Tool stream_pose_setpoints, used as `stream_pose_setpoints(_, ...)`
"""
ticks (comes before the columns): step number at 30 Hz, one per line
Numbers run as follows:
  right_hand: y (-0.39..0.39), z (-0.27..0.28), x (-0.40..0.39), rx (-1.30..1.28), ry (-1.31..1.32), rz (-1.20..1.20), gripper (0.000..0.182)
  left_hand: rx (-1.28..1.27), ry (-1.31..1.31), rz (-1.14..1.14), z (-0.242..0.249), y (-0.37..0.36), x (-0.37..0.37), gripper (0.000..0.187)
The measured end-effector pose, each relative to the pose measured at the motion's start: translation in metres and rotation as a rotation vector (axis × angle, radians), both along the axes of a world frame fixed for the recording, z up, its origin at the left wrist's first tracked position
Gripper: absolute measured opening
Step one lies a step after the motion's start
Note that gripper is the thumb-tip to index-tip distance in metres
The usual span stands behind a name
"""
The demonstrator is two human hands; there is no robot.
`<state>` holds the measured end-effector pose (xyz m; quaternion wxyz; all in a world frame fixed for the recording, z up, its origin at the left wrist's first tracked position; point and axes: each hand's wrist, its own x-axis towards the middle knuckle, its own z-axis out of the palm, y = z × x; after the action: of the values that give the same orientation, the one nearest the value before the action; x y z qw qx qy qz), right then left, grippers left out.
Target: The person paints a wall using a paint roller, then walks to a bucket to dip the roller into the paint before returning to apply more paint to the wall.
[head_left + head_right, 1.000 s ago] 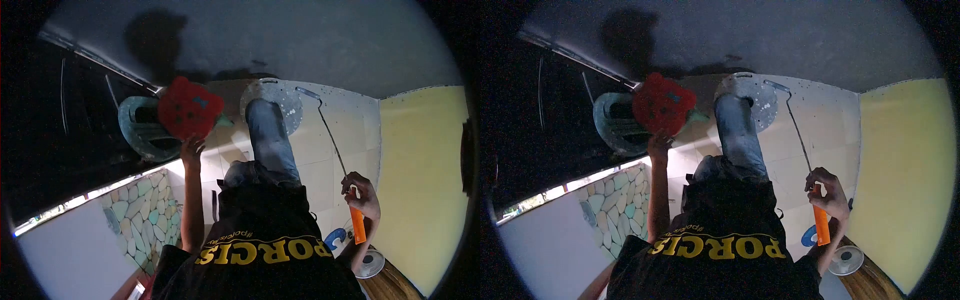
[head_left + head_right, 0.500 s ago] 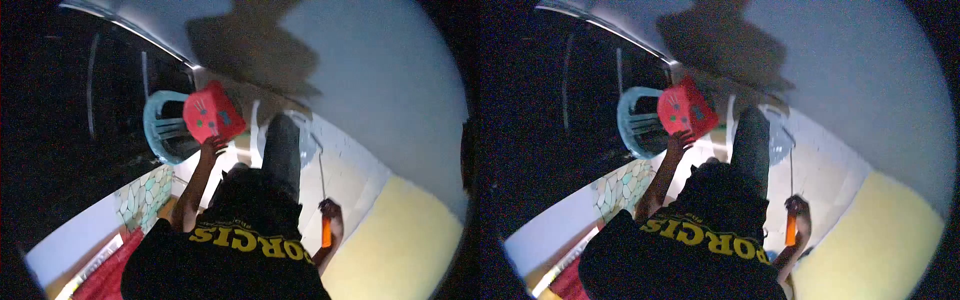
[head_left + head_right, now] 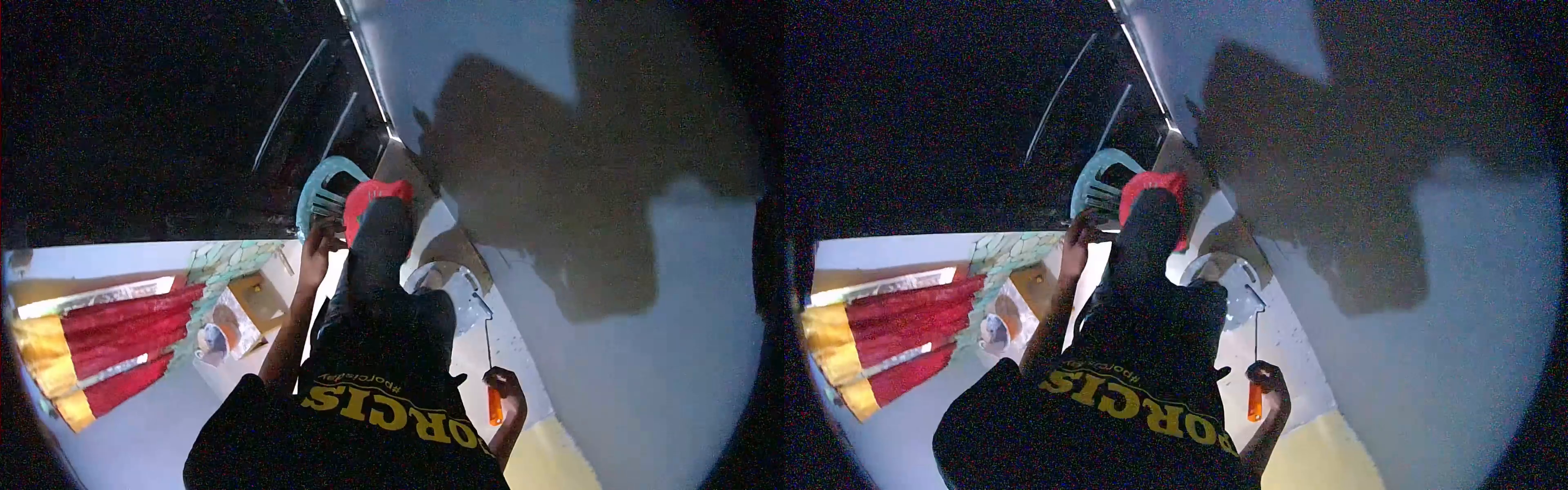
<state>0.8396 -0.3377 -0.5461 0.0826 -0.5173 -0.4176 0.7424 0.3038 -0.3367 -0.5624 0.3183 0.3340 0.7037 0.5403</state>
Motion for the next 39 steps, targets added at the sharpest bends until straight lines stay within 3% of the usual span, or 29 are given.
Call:
stream_pose_setpoints(3, 0.047, 0.091, -0.051, 0.119, -0.094, 0.05, 0.011, 0.015, -0.159, 0.094, 0.014, 0.009, 0.005, 0.032)
stream_pose_setpoints(6, 0.08, 0.133, -0.084, 0.241, -0.13, 0.171, 0.011, 0.073, -0.167, 0.102, 0.03, 0.001, 0.001, 0.03)
stream_pose_setpoints(7, 0.086, 0.141, -0.089, 0.271, -0.126, 0.23, 0.011, -0.036, -0.067, 0.005, 0.032, -0.006, 0.0, 0.03)
stream_pose_setpoints(8, 0.09, 0.148, -0.093, 0.296, -0.124, 0.293, 0.013, 0.033, -0.054, -0.003, 0.023, -0.016, 0.007, 0.03)
stream_pose_setpoints(9, 0.096, 0.155, -0.1, 0.33, -0.117, 0.354, 0.015, 0.116, -0.111, -0.074, 0.021, -0.019, 0.011, 0.032)
stream_pose_setpoints(10, 0.104, 0.163, -0.107, 0.359, -0.104, 0.406, 0.017, -0.013, -0.363, -0.066, 0.057, -0.008, 0.018, 0.035)
stream_pose_setpoints(12, 0.125, 0.176, -0.131, 0.426, -0.074, 0.457, 0.019, 0.001, -0.254, -0.271, 0.074, 0.006, 0.013, 0.038)
stream_pose_setpoints(14, 0.152, 0.19, -0.163, 0.305, 0.082, 0.486, 0.013, -0.005, -0.126, -0.461, 0.098, 0.03, -0.006, 0.042)
stream_pose_setpoints(16, 0.172, 0.203, -0.21, 0.514, 0.122, 0.538, 0.017, 0.039, -0.072, -0.529, 0.119, 0.055, -0.022, 0.045)
stream_pose_setpoints(19, 0.21, 0.267, -0.286, 0.756, 0.118, 0.627, 0.013, 0.377, -0.396, -0.481, 0.143, 0.095, -0.051, 0.037)
stream_pose_setpoints(20, 0.214, 0.293, -0.304, 0.833, 0.105, 0.652, 0.013, 0.369, -0.209, -0.513, 0.148, 0.107, -0.067, 0.034)
stream_pose_setpoints(21, 0.214, 0.324, -0.317, 0.894, 0.062, 0.648, 0.017, 0.362, -0.022, -0.538, 0.159, 0.119, -0.084, 0.032)
stream_pose_setpoints(24, 0.22, 0.417, -0.359, 1.063, -0.064, 0.623, 0.023, 0.258, -0.161, -0.498, 0.205, 0.148, -0.125, 0.037)
stream_pose_setpoints(29, 0.201, 0.494, -0.384, 1.407, -0.161, 0.475, 0.015, 0.351, -0.185, -0.591, 0.238, 0.199, -0.173, 0.041)
stream_pose_setpoints(34, 0.211, 0.558, -0.433, 1.88, -0.263, 0.249, 0.016, 0.43, -0.276, -0.753, 0.277, 0.256, -0.172, 0.041)
stream_pose_setpoints(39, 0.223, 0.604, -0.494, 1.762, -0.611, 0.23, 0.029, 0.503, -0.392, -0.852, 0.305, 0.272, -0.2, 0.042)
